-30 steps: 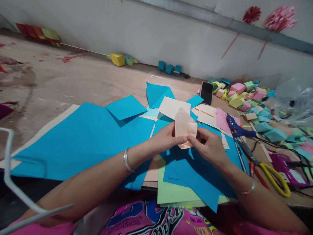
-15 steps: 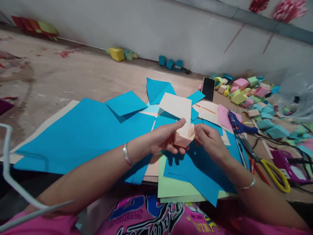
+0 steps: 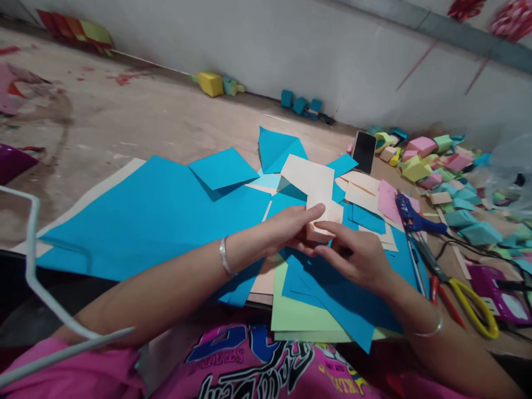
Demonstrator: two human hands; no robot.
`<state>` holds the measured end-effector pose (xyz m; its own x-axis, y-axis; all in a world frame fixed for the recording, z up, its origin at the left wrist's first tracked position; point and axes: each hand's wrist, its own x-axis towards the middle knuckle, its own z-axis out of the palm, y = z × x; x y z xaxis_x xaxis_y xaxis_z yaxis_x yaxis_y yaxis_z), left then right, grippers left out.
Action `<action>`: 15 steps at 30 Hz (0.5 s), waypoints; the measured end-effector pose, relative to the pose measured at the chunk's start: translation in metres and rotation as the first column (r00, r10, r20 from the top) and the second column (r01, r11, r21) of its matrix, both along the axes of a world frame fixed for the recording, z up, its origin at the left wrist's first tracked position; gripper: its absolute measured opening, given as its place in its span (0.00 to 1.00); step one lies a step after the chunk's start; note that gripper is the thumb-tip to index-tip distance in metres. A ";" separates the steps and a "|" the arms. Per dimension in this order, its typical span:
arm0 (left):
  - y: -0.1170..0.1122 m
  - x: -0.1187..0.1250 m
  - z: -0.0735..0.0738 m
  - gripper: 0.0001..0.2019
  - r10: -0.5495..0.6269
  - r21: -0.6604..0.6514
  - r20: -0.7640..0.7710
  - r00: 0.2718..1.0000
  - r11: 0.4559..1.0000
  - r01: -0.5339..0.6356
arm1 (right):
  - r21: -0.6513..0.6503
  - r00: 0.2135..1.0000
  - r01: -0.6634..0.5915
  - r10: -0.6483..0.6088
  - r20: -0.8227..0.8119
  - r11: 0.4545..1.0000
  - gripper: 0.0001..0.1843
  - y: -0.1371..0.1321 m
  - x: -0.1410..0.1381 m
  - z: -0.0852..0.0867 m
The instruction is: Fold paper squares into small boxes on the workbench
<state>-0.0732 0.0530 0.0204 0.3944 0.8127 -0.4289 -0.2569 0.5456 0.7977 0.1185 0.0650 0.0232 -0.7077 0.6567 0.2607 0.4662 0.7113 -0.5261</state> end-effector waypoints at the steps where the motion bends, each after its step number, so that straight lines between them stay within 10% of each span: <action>1: -0.001 0.001 0.000 0.22 0.003 0.021 -0.017 1.000 1.000 -0.003 | 0.004 1.000 -0.002 0.002 0.030 1.000 0.16 -0.001 -0.001 -0.002; 15: -0.001 0.003 0.002 0.24 0.015 0.148 -0.052 0.999 0.989 -0.007 | -0.319 0.998 0.024 -0.005 0.062 0.947 0.11 0.003 -0.001 -0.002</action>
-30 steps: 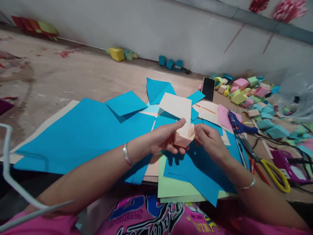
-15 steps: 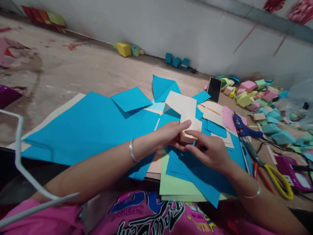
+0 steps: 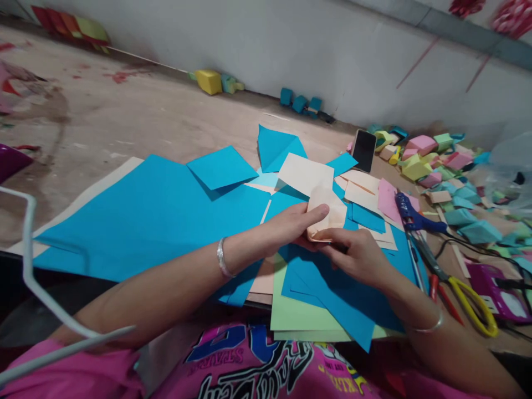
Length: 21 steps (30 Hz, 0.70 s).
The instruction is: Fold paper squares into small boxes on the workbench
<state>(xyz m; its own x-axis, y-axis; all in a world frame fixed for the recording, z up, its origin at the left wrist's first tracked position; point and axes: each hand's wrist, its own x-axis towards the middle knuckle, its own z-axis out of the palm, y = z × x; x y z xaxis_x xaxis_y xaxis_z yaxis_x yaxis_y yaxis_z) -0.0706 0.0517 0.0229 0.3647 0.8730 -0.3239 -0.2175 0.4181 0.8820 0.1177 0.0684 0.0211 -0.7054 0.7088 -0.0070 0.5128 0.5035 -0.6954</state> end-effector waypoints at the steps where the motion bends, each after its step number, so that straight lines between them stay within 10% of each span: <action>1: 0.000 0.000 0.000 0.23 0.003 0.002 0.008 1.000 1.000 -0.003 | -0.009 1.000 -0.009 0.010 0.019 1.000 0.11 0.000 0.000 0.000; 12: 0.000 0.006 -0.002 0.16 0.074 -0.020 0.008 0.997 0.997 -0.074 | 0.072 0.991 -0.081 0.072 0.109 0.994 0.10 0.004 0.000 -0.003; 21: -0.001 0.004 0.002 0.23 0.206 0.052 -0.024 0.978 0.977 -0.205 | 0.439 0.998 0.063 -0.048 -0.046 0.896 0.23 0.001 0.004 -0.006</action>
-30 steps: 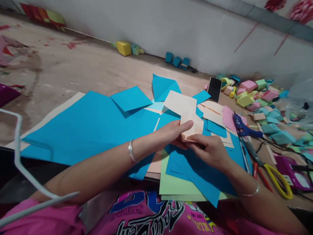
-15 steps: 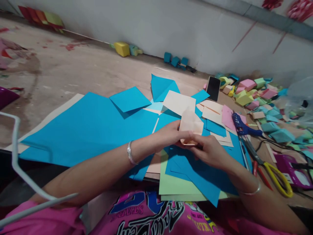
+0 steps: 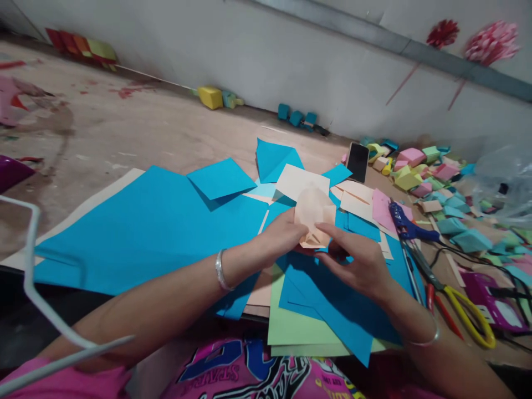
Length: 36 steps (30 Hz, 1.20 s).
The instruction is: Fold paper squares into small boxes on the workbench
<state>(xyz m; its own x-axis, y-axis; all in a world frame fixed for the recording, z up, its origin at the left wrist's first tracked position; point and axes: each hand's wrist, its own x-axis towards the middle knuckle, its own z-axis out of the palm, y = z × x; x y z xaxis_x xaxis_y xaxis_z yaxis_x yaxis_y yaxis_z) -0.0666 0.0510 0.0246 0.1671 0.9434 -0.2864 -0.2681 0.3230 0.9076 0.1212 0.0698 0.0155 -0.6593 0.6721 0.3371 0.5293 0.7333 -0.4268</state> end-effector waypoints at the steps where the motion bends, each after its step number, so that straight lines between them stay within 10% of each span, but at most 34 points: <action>1: 0.000 0.000 0.000 0.24 0.017 0.005 -0.012 1.000 1.000 -0.017 | -0.013 0.999 0.028 -0.028 -0.035 1.000 0.27 0.000 0.000 0.001; 6: 0.001 0.001 -0.005 0.27 0.010 0.093 -0.027 1.000 0.996 -0.007 | -0.208 0.975 0.166 -0.192 -0.112 0.964 0.42 0.005 -0.003 0.002; 19: 0.003 -0.001 -0.019 0.17 0.080 0.170 -0.388 0.918 0.985 -0.014 | -0.117 0.996 0.082 -0.084 -0.013 0.990 0.18 0.005 -0.010 0.000; 36: 0.000 -0.002 -0.017 0.16 0.072 0.321 -0.437 0.897 0.944 0.080 | -0.145 0.993 0.090 -0.100 -0.068 0.985 0.12 0.004 -0.013 -0.003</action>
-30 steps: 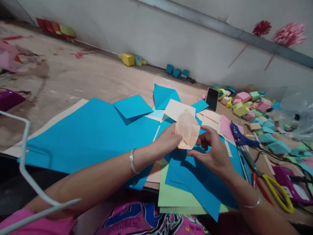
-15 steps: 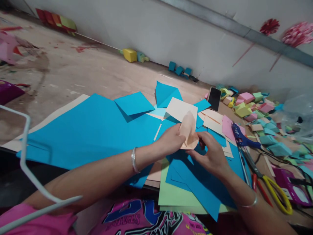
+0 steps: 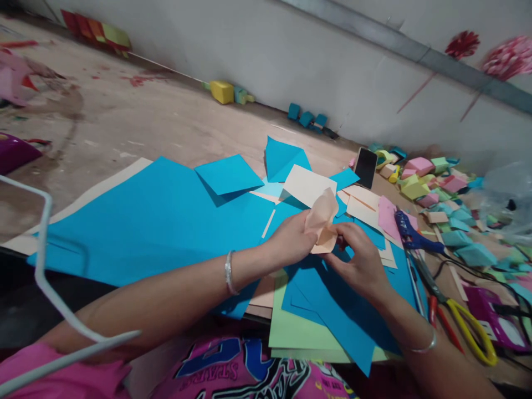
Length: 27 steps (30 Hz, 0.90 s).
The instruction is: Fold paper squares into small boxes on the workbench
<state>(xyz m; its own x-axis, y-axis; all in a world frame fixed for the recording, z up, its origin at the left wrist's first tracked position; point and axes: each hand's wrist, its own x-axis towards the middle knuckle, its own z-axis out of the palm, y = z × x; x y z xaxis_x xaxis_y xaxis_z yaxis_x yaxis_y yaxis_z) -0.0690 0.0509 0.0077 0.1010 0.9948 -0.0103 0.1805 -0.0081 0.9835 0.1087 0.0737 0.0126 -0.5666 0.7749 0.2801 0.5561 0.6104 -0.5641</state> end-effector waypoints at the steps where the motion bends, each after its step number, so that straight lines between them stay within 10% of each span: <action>1: 0.000 0.000 0.000 0.17 0.002 0.005 -0.005 1.000 1.000 -0.002 | 0.000 1.000 0.004 -0.004 -0.009 1.000 0.13 0.000 0.000 -0.001; 27: -0.005 0.000 0.001 0.08 0.032 0.180 -0.290 0.956 0.983 0.022 | 0.111 0.994 0.037 -0.026 -0.105 0.993 0.05 -0.007 0.001 0.003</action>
